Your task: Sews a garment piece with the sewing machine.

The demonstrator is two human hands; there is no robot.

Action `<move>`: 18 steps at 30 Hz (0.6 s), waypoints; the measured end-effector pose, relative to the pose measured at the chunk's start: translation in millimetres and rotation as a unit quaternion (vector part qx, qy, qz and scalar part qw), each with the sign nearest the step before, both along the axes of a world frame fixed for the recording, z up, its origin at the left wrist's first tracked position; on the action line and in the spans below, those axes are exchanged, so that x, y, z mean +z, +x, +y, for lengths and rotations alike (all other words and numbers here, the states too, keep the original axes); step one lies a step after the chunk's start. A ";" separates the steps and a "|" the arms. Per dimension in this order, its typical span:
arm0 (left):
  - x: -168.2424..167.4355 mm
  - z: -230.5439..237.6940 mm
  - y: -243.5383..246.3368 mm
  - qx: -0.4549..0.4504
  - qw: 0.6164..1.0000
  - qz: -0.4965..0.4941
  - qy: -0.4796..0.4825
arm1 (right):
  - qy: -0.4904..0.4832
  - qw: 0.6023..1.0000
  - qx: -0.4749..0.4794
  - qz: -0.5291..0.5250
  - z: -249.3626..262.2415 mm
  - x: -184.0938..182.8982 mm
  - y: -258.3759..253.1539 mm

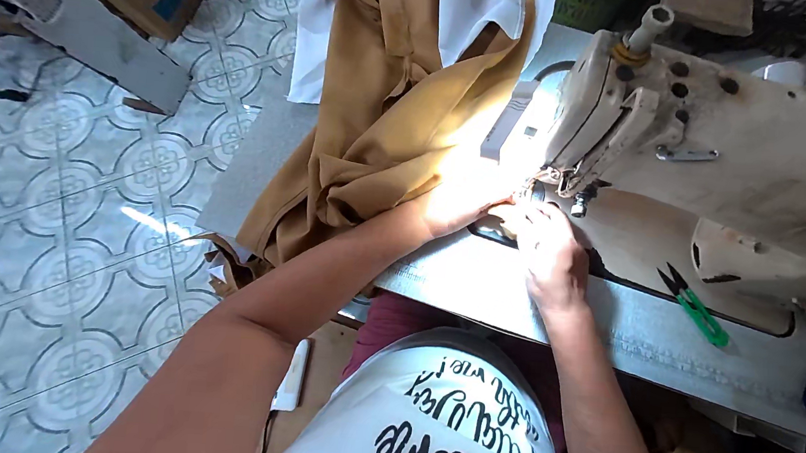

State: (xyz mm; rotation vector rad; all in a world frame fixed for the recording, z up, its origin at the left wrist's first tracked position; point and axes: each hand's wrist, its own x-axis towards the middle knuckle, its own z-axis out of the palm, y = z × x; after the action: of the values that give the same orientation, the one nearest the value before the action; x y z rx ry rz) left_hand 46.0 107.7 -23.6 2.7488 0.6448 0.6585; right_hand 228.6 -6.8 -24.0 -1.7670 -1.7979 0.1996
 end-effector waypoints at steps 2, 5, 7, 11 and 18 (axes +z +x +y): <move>4.6 -0.2 0.9 0.030 0.998 -0.037 -0.044 | 0.043 0.997 -0.037 0.049 -9.6 -5.9 0.9; 8.6 0.3 0.5 0.047 0.991 -0.068 -0.108 | 0.023 0.998 -0.044 0.037 -13.6 -6.9 -8.2; 9.3 0.9 -0.8 0.040 0.989 -0.065 -0.124 | -0.012 0.998 -0.055 0.038 -6.0 -2.5 -19.4; 25.3 -0.3 0.7 0.040 0.976 -0.048 -0.206 | -0.002 0.991 -0.091 0.094 12.2 3.9 -33.3; 23.6 -3.5 -5.7 0.016 0.988 -0.026 -0.149 | 0.036 0.981 -0.062 0.183 11.0 -5.6 -25.5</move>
State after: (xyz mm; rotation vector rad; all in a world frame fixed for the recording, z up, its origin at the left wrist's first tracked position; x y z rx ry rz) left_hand 40.4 104.2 0.0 2.4440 0.7143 0.5849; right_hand 203.1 4.3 -29.6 -1.6591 -1.4130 0.3768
